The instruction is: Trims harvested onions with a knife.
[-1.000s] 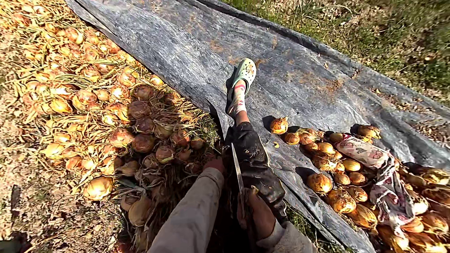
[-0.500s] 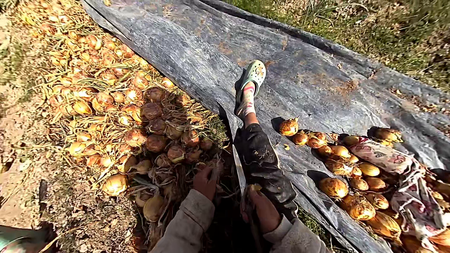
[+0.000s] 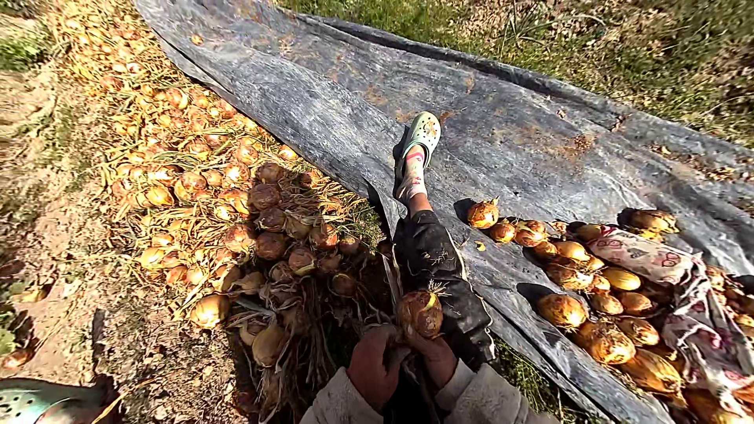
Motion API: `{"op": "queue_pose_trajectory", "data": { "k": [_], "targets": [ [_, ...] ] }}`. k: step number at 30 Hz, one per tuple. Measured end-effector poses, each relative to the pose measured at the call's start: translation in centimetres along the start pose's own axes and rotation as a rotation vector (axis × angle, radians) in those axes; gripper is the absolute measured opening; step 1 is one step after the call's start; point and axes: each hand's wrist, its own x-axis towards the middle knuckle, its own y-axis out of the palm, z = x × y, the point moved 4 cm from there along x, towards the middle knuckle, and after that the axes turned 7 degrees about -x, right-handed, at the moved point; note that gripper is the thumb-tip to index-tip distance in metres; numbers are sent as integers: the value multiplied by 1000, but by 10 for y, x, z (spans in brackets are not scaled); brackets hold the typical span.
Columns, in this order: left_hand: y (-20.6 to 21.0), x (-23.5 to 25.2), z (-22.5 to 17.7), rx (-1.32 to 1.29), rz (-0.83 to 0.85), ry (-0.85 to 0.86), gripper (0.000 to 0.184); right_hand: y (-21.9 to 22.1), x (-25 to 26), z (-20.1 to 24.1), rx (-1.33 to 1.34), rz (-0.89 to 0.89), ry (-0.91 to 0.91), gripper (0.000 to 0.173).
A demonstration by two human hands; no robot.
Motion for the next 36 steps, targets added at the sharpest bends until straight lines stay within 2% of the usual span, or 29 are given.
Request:
{"op": "queue_pose_trajectory", "data": {
  "k": [2,4,6,9,10,11,12,13,15,17,19,21,22,23,25,28,32,34,36],
  "targets": [
    [2,5,-2,-29,39,-98,26,-1,-1,3,17,-65,-51,31],
    [7,13,-6,13,64,-83,21,-5,-2,8,4,-120,-129,34],
    [12,28,-15,32,113,-25,18,-12,-4,16,-54,-183,-258,36],
    [27,57,-29,-15,127,150,15,-28,-10,37,-125,-242,-550,22],
    [32,69,-31,-45,109,184,13,-34,-12,49,-94,-248,-589,18],
    [36,82,-28,-61,121,150,12,-39,-14,64,-60,-288,-588,30],
    [39,94,-21,-63,159,39,13,-46,-15,80,-36,-321,-603,46],
    [39,102,-8,-75,192,-112,16,-56,-18,95,-44,-336,-646,52],
    [32,113,20,-72,240,-429,28,-75,-18,116,-108,-326,-740,51],
    [19,108,50,37,258,-673,53,-84,-18,116,-149,-286,-701,50],
    [3,100,90,241,195,-786,71,-76,-18,100,-141,-219,-575,54],
    [-13,90,129,407,188,-919,85,-60,-20,74,-119,-126,-422,57],
    [-15,83,145,478,229,-994,92,-51,-22,61,-126,-83,-341,52],
    [-13,78,156,541,290,-1058,98,-42,-25,51,-165,-52,-245,45],
    [-9,73,165,587,336,-1109,101,-27,-28,35,-277,49,-104,50],
    [-15,66,158,512,297,-1086,99,-11,-31,24,-375,139,15,45],
    [-31,35,113,110,2,-696,90,-12,-26,21,-435,138,54,48],
    [-40,14,89,-126,-93,-573,90,-13,-21,15,-433,126,46,54],
    [-47,6,62,-298,-132,-484,98,-10,-18,12,-446,122,48,66]
  ]
}}
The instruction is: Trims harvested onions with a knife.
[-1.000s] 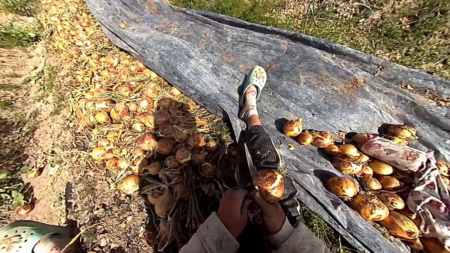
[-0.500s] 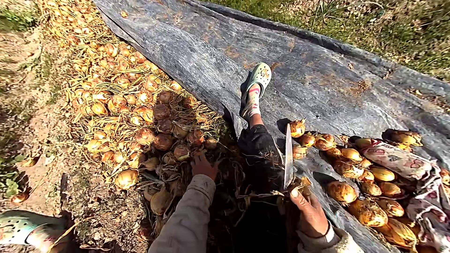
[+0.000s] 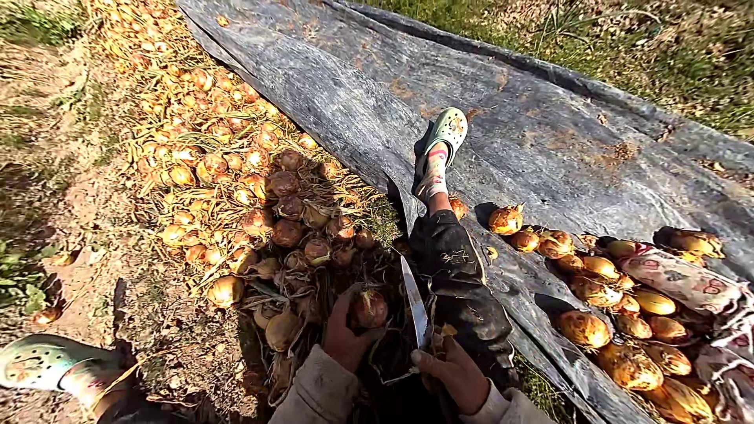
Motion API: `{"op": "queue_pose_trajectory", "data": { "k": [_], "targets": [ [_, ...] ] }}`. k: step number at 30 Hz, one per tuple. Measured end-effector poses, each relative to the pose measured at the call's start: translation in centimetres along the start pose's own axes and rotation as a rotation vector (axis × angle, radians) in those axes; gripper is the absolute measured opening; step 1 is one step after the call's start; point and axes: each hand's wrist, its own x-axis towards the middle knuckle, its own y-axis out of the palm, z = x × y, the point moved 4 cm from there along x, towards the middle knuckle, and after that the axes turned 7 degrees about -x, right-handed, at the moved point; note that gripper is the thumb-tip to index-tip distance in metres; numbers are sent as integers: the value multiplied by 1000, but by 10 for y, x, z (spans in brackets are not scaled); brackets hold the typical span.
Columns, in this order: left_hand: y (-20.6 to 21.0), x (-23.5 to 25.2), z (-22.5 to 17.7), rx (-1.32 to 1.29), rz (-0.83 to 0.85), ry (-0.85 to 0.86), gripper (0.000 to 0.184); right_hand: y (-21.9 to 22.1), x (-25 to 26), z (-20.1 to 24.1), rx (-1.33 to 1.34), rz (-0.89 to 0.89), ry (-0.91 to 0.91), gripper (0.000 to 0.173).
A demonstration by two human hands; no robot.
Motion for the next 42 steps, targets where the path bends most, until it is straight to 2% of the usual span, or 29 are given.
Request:
{"op": "queue_pose_trajectory", "data": {
  "k": [3,7,9,11,14,17,20,23,24,26,28,29,30,31,33,35,36,38,39,42],
  "targets": [
    [7,-17,-32,-68,83,186,95,9,1,-2,-4,19,-15,96],
    [27,-36,-72,258,151,401,65,19,-11,0,131,42,-233,102],
    [35,-49,-81,416,139,401,41,21,-11,-6,258,40,-355,90],
    [41,-59,-81,525,153,455,23,21,-10,-9,350,-8,-369,75],
    [45,-63,-76,593,169,505,25,19,-11,-11,361,-55,-278,67],
    [55,-59,-74,577,191,457,25,15,-14,-5,399,-143,-211,47],
    [73,-47,-70,497,254,432,22,3,-15,-2,389,-263,-227,37],
    [102,-21,-71,421,349,512,21,-19,-14,4,378,-393,-318,15],
    [114,-13,-74,388,358,555,20,-28,-13,6,408,-445,-374,12],
    [140,4,-82,315,310,692,17,-50,-6,13,477,-530,-537,25],
    [162,20,-93,297,307,732,16,-70,-5,23,468,-605,-603,18],
    [169,31,-93,314,316,676,16,-75,-8,27,446,-618,-559,27],
    [171,46,-87,345,335,555,17,-77,-11,32,409,-616,-475,46],
    [168,66,-74,381,373,358,19,-79,-15,36,392,-586,-426,57],
    [150,108,-38,509,389,-14,26,-80,-17,39,379,-533,-379,66],
    [129,142,1,663,393,-294,53,-76,-10,32,409,-470,-296,66],
    [120,154,18,722,385,-387,60,-70,-6,28,458,-434,-260,66],
    [113,168,43,823,388,-499,53,-61,-1,24,529,-363,-248,60],
    [116,172,51,887,419,-527,50,-58,1,22,536,-325,-253,58],
    [140,179,65,1020,531,-570,57,-56,7,21,511,-242,-288,52]
  ]
}}
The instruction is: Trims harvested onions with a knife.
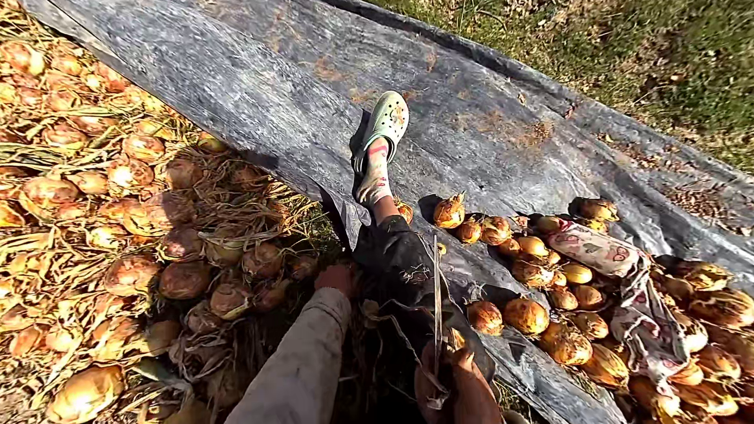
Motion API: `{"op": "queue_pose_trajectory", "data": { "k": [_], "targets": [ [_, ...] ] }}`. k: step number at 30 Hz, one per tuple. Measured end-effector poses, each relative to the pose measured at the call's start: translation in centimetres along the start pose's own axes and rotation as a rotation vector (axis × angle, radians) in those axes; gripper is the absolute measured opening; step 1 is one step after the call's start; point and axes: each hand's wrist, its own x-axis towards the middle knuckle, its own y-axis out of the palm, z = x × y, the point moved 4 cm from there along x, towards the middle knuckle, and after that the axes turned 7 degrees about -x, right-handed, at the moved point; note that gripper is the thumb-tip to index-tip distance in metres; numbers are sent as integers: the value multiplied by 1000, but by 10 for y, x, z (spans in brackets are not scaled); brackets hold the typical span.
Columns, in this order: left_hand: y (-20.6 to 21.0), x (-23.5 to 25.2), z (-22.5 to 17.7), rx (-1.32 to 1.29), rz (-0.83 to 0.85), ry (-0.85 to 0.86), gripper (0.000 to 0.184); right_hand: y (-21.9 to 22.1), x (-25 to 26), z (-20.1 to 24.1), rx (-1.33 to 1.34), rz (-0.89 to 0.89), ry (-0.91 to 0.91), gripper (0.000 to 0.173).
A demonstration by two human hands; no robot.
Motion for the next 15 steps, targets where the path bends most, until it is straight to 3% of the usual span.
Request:
{"op": "queue_pose_trajectory", "data": {
  "k": [2,4,7,9,15],
  "targets": [
    [11,8,-11,-19,-40,-5,62,0,1,1,2,13,-5,44],
    [16,11,-14,-96,-102,-21,82,2,0,1,5,13,-1,37],
    [11,9,-10,-153,-115,-20,94,2,0,1,17,29,-8,34],
    [7,6,-3,-130,-100,-8,92,2,2,0,36,41,-26,33],
    [9,-14,13,-57,23,-31,60,11,7,-7,51,40,-1,21]
  ]
}}
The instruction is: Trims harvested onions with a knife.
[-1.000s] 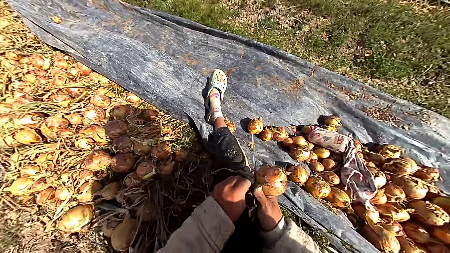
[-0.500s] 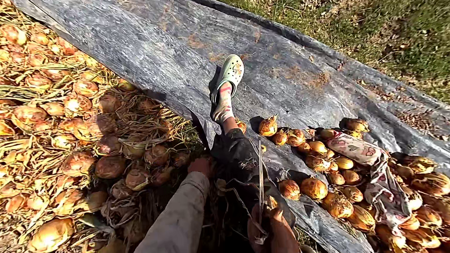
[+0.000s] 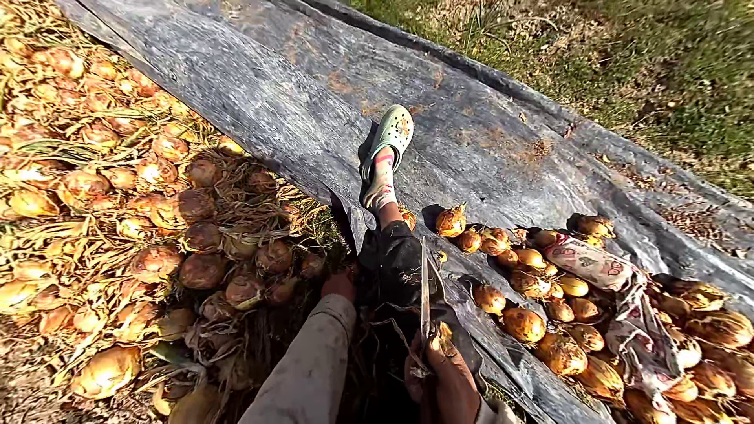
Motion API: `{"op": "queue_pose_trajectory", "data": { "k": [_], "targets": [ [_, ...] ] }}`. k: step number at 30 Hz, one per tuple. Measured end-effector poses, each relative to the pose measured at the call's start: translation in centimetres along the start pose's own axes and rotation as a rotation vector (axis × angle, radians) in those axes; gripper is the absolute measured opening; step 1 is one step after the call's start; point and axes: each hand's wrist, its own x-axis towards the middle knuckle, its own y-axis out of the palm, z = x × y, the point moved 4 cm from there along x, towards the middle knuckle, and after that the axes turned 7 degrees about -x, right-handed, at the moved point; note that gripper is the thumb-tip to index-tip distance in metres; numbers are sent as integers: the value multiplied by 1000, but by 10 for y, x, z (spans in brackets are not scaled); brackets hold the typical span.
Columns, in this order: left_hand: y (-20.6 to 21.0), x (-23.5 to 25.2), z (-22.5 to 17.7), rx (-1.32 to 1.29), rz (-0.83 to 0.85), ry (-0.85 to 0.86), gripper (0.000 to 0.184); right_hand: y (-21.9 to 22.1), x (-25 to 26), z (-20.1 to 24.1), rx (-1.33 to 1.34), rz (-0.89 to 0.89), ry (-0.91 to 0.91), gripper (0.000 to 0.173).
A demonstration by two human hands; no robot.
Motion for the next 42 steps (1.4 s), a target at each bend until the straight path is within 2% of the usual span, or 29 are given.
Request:
{"op": "queue_pose_trajectory", "data": {
  "k": [4,8,10,12,14,16,18,22,23,25,26,28,30,32,33,35,37,39,40,42],
  "targets": [
    [7,-7,18,-80,58,-37,53,-1,5,-5,-35,-20,8,19],
    [-12,-26,29,-227,18,95,41,8,6,-2,-119,-29,124,17],
    [-26,-44,31,-423,-116,210,38,12,6,-3,-157,-11,188,19],
    [-36,-67,37,-706,-356,428,31,15,4,-5,-193,31,266,24],
    [-47,-95,44,-791,-551,648,29,19,-1,-12,-242,71,389,33],
    [-56,-137,47,-628,-551,664,33,26,-9,-25,-284,112,568,40],
    [-50,-181,50,-381,-481,563,37,32,-20,-44,-339,205,692,47],
    [7,-242,75,-57,-354,517,33,42,-31,-70,-324,355,690,49],
    [23,-255,83,-28,-345,534,31,42,-33,-73,-352,318,707,50],
    [40,-270,89,-10,-174,461,32,41,-39,-70,-430,182,751,51],
    [43,-272,90,-7,-145,455,32,40,-42,-69,-465,144,752,50],
    [42,-269,85,-18,-182,509,30,37,-43,-71,-480,95,713,48],
    [35,-259,72,-59,-168,589,29,30,-40,-65,-424,37,576,45],
    [17,-248,45,-92,-68,648,30,20,-33,-38,-382,-22,319,35],
    [5,-243,29,-103,-95,712,30,16,-30,-19,-364,-63,168,33],
    [-22,-231,-1,-192,-259,809,29,3,-16,23,-221,-89,-108,45],
    [-49,-207,-16,-258,-260,708,34,-15,-2,72,-196,-104,-308,59],
    [-71,-183,-11,-212,-263,527,51,-28,3,108,-198,-79,-426,72],
    [-78,-172,1,-144,-268,419,64,-34,1,116,-213,-60,-423,75],
    [-92,-145,37,-25,-325,271,69,-41,-8,111,-232,-66,-340,68]
  ]
}}
